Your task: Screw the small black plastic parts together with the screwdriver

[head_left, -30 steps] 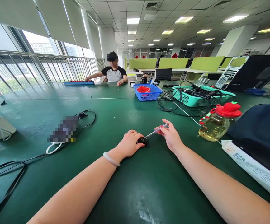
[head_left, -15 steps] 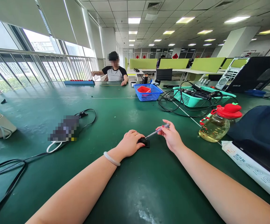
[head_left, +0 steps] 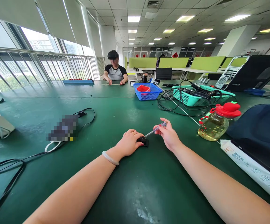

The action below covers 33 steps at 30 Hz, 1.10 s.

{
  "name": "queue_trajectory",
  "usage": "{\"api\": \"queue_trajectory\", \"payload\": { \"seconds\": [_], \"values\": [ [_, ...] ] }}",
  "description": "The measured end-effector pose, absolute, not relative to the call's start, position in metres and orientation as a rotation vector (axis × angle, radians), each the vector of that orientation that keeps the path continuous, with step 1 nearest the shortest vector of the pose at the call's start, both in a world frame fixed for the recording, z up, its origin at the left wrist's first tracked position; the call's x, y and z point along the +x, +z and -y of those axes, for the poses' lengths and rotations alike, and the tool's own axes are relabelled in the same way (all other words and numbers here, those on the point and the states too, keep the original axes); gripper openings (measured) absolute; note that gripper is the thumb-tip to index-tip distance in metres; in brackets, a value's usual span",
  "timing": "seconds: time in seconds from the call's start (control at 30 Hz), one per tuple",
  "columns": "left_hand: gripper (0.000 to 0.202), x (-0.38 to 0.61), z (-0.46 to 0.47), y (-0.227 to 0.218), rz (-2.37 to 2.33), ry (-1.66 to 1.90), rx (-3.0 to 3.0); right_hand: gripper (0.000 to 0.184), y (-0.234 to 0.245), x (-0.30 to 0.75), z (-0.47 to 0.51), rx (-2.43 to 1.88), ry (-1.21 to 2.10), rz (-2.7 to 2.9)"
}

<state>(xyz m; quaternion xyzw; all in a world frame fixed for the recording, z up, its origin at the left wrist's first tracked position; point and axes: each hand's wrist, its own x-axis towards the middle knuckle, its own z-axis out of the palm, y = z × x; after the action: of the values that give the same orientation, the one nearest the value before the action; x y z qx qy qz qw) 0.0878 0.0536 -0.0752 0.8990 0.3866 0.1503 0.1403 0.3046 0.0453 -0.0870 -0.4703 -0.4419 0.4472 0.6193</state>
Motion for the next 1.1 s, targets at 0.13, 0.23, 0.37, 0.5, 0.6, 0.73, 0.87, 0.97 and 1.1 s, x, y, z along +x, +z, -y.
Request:
{"api": "queue_trajectory", "payload": {
  "seconds": [0.13,0.23,0.37,0.5,0.6,0.73,0.87,0.97,1.1],
  "values": [
    [0.032,0.0880,-0.0527,-0.0732,-1.132,0.409,2.591,0.054,-0.0839,0.3073,-0.0444,-1.072,1.019,0.952],
    [0.032,0.0879,-0.0520,-0.0721,-1.127,0.395,2.586,0.056,-0.0823,0.3090,-0.0442,-1.055,1.032,0.941],
    [0.032,0.0876,-0.0516,-0.0720,-1.124,0.412,2.597,0.059,-0.0828,0.3075,-0.0447,-1.040,1.086,0.936],
    [0.032,0.0875,-0.0524,-0.0726,-1.128,0.409,2.596,0.056,-0.0827,0.3074,-0.0450,-1.038,1.084,0.900],
    [0.032,0.0876,-0.0532,-0.0733,-1.113,0.409,2.605,0.054,-0.0829,0.3092,-0.0455,-1.037,1.068,0.888],
    [0.031,0.0873,-0.0532,-0.0733,-1.110,0.412,2.612,0.054,-0.0836,0.3101,-0.0464,-1.023,1.081,0.910],
    [0.031,0.0870,-0.0537,-0.0735,-1.118,0.420,2.609,0.052,-0.0833,0.3093,-0.0465,-1.005,1.085,0.869],
    [0.031,0.0868,-0.0547,-0.0751,-1.106,0.444,2.613,0.052,-0.0834,0.3075,-0.0463,-0.994,1.146,0.850],
    [0.032,0.0866,-0.0558,-0.0770,-1.104,0.470,2.590,0.052,-0.0838,0.3054,-0.0463,-0.984,1.183,0.824]
  ]
}}
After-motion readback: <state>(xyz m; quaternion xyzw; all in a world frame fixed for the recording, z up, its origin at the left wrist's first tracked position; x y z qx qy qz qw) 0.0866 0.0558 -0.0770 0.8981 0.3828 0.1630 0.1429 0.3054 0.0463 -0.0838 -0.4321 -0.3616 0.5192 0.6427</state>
